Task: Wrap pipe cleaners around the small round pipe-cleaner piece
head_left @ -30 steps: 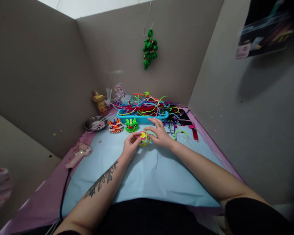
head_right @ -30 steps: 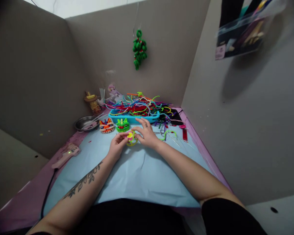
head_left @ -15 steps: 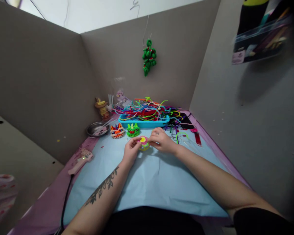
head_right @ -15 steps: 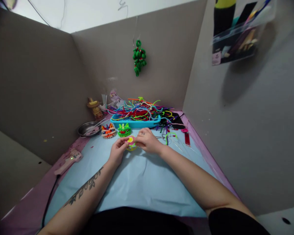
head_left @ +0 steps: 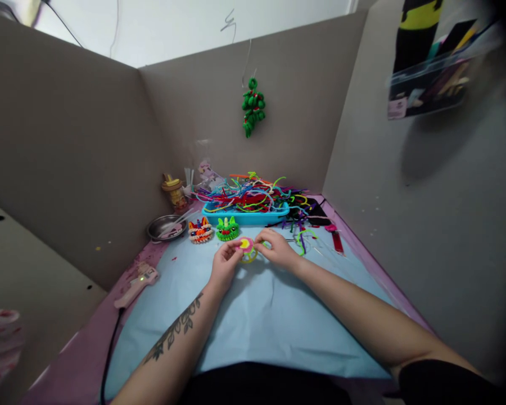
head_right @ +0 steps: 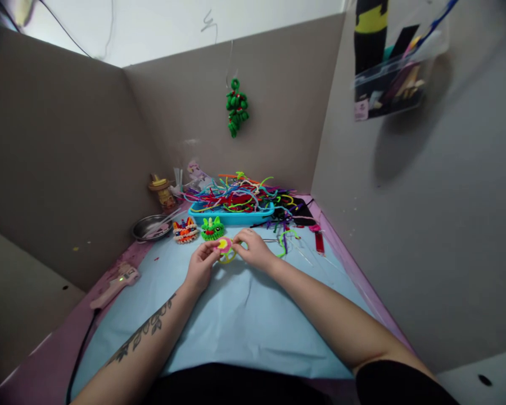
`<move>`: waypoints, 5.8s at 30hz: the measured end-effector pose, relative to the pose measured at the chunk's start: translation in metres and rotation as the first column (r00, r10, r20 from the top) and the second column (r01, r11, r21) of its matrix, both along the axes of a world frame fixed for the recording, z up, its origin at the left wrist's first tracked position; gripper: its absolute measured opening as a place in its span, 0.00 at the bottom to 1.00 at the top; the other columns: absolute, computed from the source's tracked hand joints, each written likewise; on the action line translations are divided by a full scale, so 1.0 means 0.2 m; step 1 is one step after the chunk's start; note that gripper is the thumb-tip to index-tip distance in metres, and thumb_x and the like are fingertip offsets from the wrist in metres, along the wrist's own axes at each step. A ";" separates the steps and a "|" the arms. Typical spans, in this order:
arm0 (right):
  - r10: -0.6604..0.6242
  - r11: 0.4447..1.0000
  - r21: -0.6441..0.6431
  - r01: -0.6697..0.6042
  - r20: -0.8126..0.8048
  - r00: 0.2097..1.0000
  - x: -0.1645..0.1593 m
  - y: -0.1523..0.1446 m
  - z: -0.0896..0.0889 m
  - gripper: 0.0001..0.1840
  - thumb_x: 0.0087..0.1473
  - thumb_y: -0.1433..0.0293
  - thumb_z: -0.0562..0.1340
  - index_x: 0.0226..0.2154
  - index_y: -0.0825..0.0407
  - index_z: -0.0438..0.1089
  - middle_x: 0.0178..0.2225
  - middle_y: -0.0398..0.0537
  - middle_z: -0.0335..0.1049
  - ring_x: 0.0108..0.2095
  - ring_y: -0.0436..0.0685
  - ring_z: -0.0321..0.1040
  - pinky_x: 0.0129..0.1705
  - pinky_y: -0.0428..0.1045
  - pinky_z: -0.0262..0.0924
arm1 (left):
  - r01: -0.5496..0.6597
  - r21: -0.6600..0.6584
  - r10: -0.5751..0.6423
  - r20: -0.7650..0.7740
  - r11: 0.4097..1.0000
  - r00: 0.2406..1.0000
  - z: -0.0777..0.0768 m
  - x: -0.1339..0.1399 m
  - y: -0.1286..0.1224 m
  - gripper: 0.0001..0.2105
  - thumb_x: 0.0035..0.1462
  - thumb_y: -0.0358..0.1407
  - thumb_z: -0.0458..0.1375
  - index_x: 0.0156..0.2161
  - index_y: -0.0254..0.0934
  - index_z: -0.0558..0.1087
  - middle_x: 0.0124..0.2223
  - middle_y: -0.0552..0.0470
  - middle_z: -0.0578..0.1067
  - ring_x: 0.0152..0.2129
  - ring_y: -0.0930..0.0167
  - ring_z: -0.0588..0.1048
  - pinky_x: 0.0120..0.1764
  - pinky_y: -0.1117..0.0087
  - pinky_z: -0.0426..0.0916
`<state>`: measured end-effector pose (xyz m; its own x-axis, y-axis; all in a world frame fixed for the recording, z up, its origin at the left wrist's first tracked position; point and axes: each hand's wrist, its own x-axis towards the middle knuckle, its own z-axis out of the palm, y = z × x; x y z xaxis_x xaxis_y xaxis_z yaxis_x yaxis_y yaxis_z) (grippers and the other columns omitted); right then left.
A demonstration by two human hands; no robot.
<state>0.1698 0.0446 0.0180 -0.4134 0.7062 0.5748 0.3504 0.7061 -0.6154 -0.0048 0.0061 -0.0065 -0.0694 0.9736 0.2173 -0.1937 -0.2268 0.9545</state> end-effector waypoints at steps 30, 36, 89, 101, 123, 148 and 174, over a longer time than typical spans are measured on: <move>-0.129 0.954 -0.295 0.042 -0.280 0.951 -0.16 -0.08 -0.10 0.08 0.50 0.67 0.56 0.24 0.52 0.67 0.35 0.47 0.58 0.41 0.54 0.59 0.48 0.51 0.53 | -0.190 0.387 0.362 -0.441 0.902 0.821 -0.01 0.00 -0.05 0.13 0.47 0.37 0.60 0.41 0.41 0.75 0.34 0.50 0.78 0.20 0.74 0.70 0.27 0.72 0.67; -0.097 0.956 -0.294 0.001 -0.311 0.945 -0.16 -0.09 -0.10 0.09 0.51 0.66 0.57 0.25 0.52 0.68 0.35 0.46 0.58 0.42 0.54 0.59 0.49 0.50 0.52 | -0.163 0.510 0.434 -0.472 0.845 0.768 -0.03 -0.01 -0.03 0.12 0.50 0.36 0.58 0.41 0.38 0.75 0.36 0.47 0.78 0.23 0.72 0.73 0.28 0.72 0.68; -0.119 0.914 -0.405 -0.028 -0.333 0.935 -0.11 -0.03 -0.16 0.06 0.46 0.67 0.58 0.26 0.52 0.69 0.45 0.49 0.55 0.49 0.56 0.56 0.51 0.52 0.50 | -0.231 0.256 0.325 -0.427 0.939 0.844 0.00 -0.06 0.03 0.13 0.53 0.41 0.53 0.25 0.35 0.72 0.40 0.46 0.69 0.41 0.67 0.68 0.43 0.68 0.62; -0.220 0.937 -0.334 0.105 -0.328 0.919 -0.11 -0.04 -0.15 0.07 0.47 0.66 0.58 0.24 0.52 0.67 0.43 0.49 0.56 0.49 0.56 0.56 0.53 0.52 0.48 | -0.113 0.242 0.221 -0.484 0.964 0.847 0.03 0.02 -0.05 0.17 0.49 0.38 0.58 0.45 0.37 0.71 0.38 0.47 0.76 0.20 0.76 0.67 0.24 0.74 0.64; -0.148 0.932 -0.360 0.033 -0.299 0.943 -0.10 -0.04 -0.10 0.10 0.48 0.64 0.58 0.32 0.51 0.71 0.47 0.51 0.55 0.49 0.57 0.57 0.47 0.52 0.56 | -0.203 0.188 0.266 -0.424 0.961 0.866 0.03 -0.01 -0.04 0.17 0.45 0.42 0.60 0.39 0.34 0.77 0.20 0.55 0.69 0.15 0.78 0.58 0.20 0.75 0.59; -0.337 0.768 -0.169 0.618 0.714 0.614 0.63 0.40 0.00 0.03 0.34 0.73 0.65 0.16 0.54 0.69 0.19 0.50 0.68 0.24 0.55 0.65 0.28 0.47 0.55 | -0.353 0.123 0.373 -0.381 0.927 0.846 0.05 -0.05 -0.01 0.22 0.43 0.45 0.61 0.42 0.33 0.76 0.17 0.58 0.61 0.16 0.78 0.55 0.20 0.75 0.53; -0.003 0.824 -0.547 -0.150 -0.268 0.963 0.12 0.02 0.24 0.08 0.37 0.67 0.64 0.21 0.55 0.66 0.17 0.38 0.60 0.20 0.46 0.55 0.24 0.44 0.47 | -0.194 -0.108 0.197 0.016 0.975 0.980 0.05 -0.04 0.01 0.26 0.38 0.41 0.66 0.45 0.30 0.74 0.27 0.49 0.75 0.16 0.80 0.60 0.18 0.78 0.51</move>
<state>0.1939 0.0486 0.0666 -0.3765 0.9087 0.1804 0.0952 0.2317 -0.9681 -0.0130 0.0089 0.0039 -0.2648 0.9581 0.1095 -0.1813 -0.1610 0.9702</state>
